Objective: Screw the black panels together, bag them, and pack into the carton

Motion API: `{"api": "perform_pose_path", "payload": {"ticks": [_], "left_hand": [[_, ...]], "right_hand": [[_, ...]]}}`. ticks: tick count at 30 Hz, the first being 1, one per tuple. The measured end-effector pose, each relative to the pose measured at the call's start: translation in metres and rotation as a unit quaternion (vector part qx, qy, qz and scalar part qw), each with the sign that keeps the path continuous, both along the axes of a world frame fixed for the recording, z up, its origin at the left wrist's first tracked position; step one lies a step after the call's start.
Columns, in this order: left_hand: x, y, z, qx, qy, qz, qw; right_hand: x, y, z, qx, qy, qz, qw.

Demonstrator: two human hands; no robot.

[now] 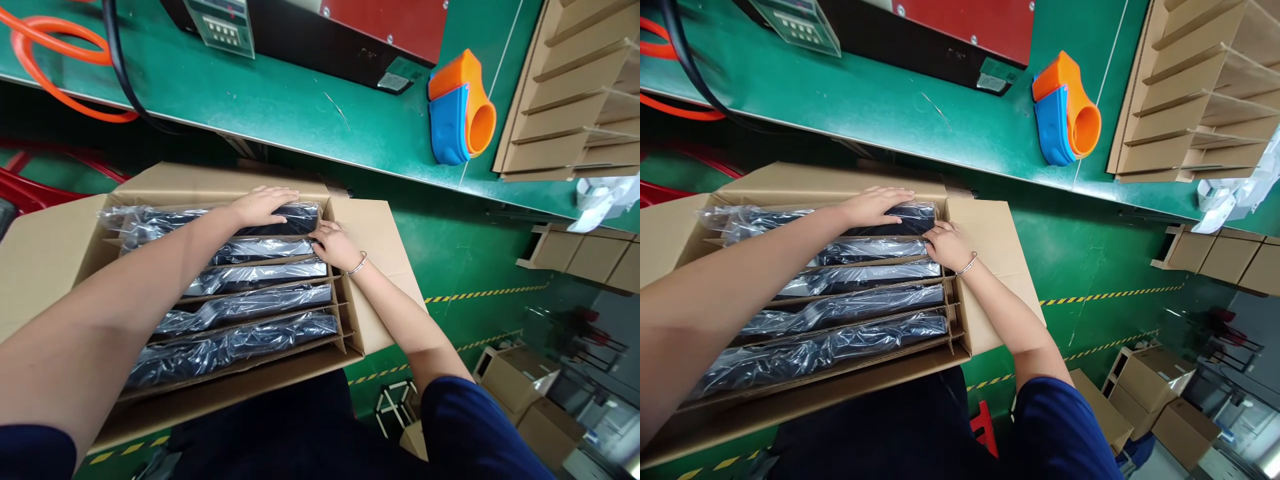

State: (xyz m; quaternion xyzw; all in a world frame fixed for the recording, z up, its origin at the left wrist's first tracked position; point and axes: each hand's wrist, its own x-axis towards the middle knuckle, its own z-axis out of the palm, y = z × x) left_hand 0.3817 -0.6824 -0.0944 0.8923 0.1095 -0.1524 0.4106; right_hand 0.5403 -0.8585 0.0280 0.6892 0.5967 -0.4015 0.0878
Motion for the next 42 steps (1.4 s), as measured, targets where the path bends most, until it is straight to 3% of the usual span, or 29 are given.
{"api": "perform_pose_path", "payload": {"ticks": [13, 19, 23, 27, 31, 35, 38, 42], "left_hand": [[0.001, 0.000, 0.000, -0.005, 0.006, 0.004, 1.000], [0.002, -0.002, 0.005, -0.002, 0.028, 0.019, 0.999], [-0.005, -0.002, 0.017, -0.033, 0.039, 0.087, 0.995], [-0.031, -0.016, 0.041, -0.027, -0.006, 0.175, 0.984], [-0.063, -0.052, 0.065, -0.033, -0.005, 0.116, 0.993], [-0.071, -0.080, 0.072, -0.088, 0.059, 0.095, 0.990], [-0.062, -0.079, 0.072, -0.110, 0.093, 0.113, 0.983], [-0.052, -0.070, 0.073, -0.165, 0.126, 0.129, 0.970]], "right_hand": [[0.002, 0.006, 0.005, -0.024, -0.013, 0.014, 1.000], [-0.003, 0.028, 0.008, -0.052, -0.063, 0.115, 0.990], [-0.008, 0.035, 0.002, -0.050, -0.097, 0.144, 0.984], [-0.006, 0.030, -0.005, -0.027, -0.109, 0.109, 0.988], [-0.007, 0.025, -0.007, -0.018, -0.110, 0.078, 0.991], [-0.008, 0.024, -0.009, -0.015, -0.111, 0.070, 0.991], [-0.008, 0.023, -0.007, -0.002, -0.110, 0.066, 0.992], [-0.017, 0.009, 0.008, 0.029, -0.060, 0.096, 0.993]]}}
